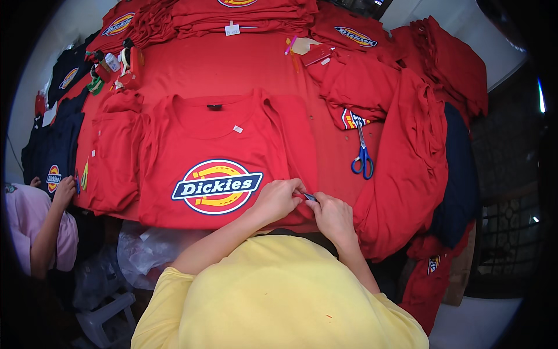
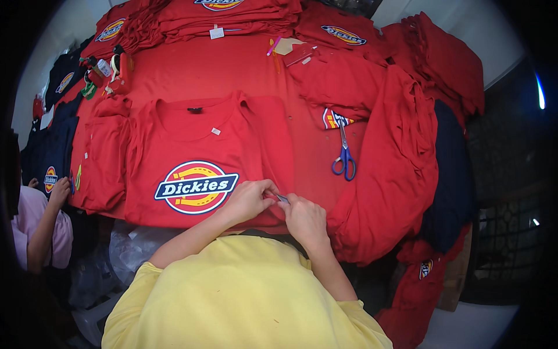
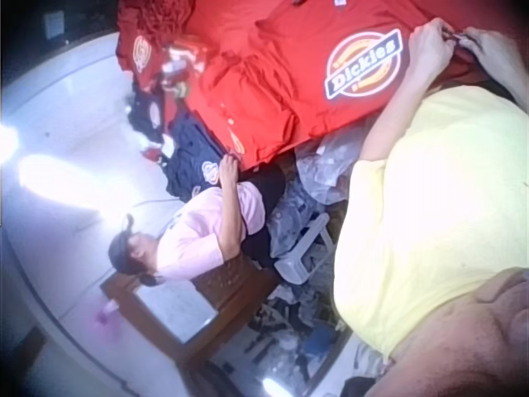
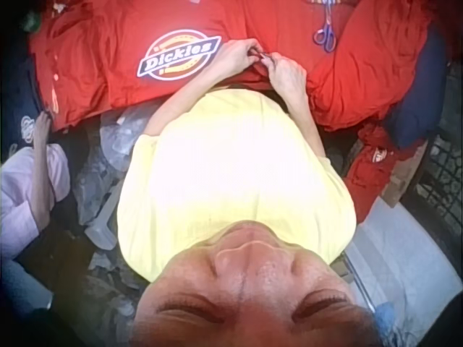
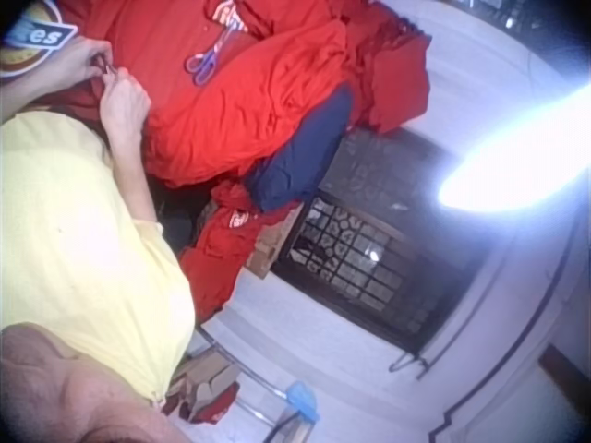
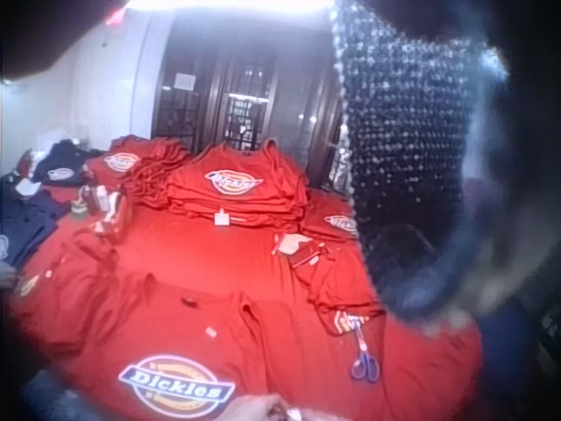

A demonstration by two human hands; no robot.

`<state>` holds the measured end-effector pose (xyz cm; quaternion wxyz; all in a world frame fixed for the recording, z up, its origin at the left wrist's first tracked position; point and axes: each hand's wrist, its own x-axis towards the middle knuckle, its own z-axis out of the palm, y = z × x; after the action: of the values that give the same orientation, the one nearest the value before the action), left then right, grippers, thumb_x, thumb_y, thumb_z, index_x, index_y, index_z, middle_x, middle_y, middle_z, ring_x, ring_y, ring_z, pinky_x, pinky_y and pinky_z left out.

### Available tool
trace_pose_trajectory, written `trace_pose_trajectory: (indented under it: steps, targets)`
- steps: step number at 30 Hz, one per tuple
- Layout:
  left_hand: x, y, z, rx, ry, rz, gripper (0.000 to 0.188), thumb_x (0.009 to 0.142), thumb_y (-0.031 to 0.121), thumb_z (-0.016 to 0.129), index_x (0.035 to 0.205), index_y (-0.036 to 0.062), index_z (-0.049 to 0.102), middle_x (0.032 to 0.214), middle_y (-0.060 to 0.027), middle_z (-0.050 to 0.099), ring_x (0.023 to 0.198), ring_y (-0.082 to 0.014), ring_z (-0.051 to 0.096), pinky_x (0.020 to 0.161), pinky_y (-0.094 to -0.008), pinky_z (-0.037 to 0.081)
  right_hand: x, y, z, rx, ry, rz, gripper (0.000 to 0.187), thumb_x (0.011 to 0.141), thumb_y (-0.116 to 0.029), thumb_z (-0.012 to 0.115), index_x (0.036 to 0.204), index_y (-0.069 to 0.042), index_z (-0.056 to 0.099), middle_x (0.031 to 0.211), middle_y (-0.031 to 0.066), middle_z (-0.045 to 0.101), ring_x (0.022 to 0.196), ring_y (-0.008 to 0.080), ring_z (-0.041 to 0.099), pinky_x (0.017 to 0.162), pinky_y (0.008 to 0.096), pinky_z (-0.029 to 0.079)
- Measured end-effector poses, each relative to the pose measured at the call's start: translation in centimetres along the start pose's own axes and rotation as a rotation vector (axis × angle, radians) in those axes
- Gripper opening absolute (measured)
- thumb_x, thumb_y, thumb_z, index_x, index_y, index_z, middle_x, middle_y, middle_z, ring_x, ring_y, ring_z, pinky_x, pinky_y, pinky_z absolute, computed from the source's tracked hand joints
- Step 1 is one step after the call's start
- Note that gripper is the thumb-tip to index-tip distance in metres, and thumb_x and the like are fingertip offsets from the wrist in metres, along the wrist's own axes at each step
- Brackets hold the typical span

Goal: The person trims loose threads using scissors and then folds several red t-shirts one by one, placing the finished items into a stack on the table.

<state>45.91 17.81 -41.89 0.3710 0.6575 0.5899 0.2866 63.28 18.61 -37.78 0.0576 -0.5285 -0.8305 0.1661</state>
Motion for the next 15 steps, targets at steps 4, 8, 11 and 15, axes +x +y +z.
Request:
trace_pose_trajectory:
  steps: [4,8,11,15]
  targets:
    - [-0.1,-0.7,0.2,-0.019,0.027,0.028,0.024,0.08,0.015,0.07,0.098,0.0014,0.065,0.084,-0.0134,0.071,0.08,-0.027,0.069,0.071,-0.0362,0.053,0.1,0.5,-0.1,0.079,-0.046,0.078,0.029,0.091,-0.03,0.059,0.092,-0.001,0.059,0.082,0.0201,0.065,0.079,0.0405,0.063,0.066,0.048,0.048]
    - [0.3,-0.1,-0.2,-0.193,0.04,-0.014,0.02,0.086,0.015,0.067,0.098,-0.0009,0.063,0.083,-0.013,0.071,0.077,-0.0251,0.07,0.068,-0.033,0.054,-0.3,2.1,-0.2,0.295,-0.051,0.087,0.03,0.088,-0.026,0.065,0.099,0.0,0.056,0.089,0.0202,0.063,0.086,0.0388,0.062,0.074,0.0454,0.048]
    - [0.6,-0.7,1.2,-0.38,0.187,0.101,0.013,0.092,0.011,0.06,0.097,-0.0016,0.062,0.09,-0.0124,0.07,0.076,-0.0229,0.07,0.068,-0.0296,0.054,-0.6,2.4,0.6,0.402,-0.107,0.049,0.037,0.079,-0.024,0.076,0.098,0.002,0.057,0.087,0.0176,0.059,0.082,0.032,0.058,0.073,0.0405,0.045]
    - [-1.5,-1.0,-0.7,-0.211,0.277,0.209,0.018,0.091,0.016,0.062,0.1,0.0004,0.063,0.119,-0.0143,0.062,0.09,-0.0262,0.067,0.078,-0.0334,0.053,-1.0,5.2,3.1,0.314,-0.135,0.157,0.036,0.077,-0.025,0.076,0.09,0.004,0.059,0.086,0.0166,0.058,0.082,0.031,0.058,0.073,0.039,0.045]
